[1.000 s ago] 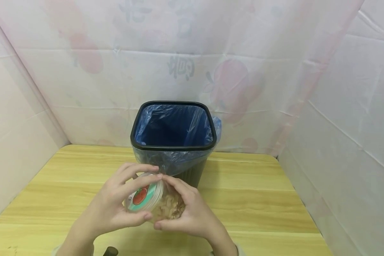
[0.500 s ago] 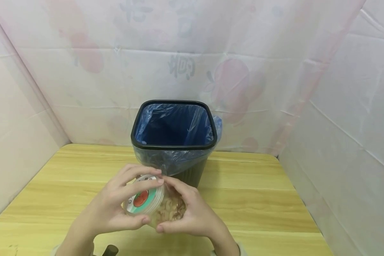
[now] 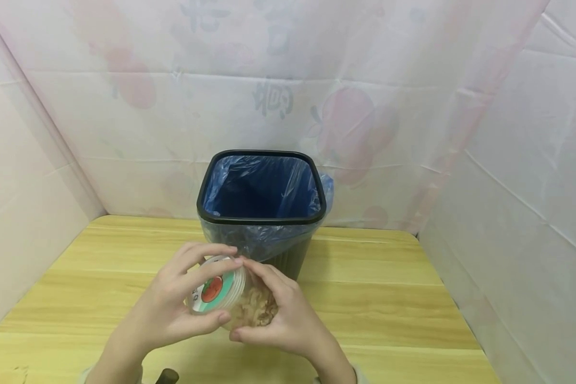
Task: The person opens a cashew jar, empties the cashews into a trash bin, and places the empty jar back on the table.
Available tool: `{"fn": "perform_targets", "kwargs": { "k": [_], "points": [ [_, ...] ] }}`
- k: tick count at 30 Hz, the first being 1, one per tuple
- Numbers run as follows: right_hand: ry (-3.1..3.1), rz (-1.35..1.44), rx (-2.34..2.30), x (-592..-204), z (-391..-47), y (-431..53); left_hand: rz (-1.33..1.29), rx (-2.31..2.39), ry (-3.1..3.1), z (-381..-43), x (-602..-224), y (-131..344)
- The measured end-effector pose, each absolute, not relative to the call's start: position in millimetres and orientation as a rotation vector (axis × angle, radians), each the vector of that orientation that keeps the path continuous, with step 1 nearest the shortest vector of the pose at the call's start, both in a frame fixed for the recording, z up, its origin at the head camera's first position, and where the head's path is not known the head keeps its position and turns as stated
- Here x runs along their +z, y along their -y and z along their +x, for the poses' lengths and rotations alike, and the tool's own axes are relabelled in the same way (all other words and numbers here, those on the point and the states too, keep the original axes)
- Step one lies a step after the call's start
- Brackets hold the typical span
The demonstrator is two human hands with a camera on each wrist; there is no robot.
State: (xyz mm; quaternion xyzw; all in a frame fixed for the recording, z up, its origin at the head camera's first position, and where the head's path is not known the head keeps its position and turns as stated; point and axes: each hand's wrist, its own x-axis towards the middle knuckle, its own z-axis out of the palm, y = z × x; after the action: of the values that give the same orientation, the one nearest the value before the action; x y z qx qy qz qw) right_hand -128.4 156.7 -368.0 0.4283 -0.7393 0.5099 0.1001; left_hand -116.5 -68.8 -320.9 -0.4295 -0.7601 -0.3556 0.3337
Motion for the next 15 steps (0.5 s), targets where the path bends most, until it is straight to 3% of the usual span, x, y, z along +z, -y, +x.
{"fn": "perform_targets", "kwargs": {
  "k": [15],
  "points": [
    [2.198,1.305,1.512,-365.9,-129.4,-161.3,-1.247,-1.008,1.965,-117.0,-321.9,72.8]
  ]
}}
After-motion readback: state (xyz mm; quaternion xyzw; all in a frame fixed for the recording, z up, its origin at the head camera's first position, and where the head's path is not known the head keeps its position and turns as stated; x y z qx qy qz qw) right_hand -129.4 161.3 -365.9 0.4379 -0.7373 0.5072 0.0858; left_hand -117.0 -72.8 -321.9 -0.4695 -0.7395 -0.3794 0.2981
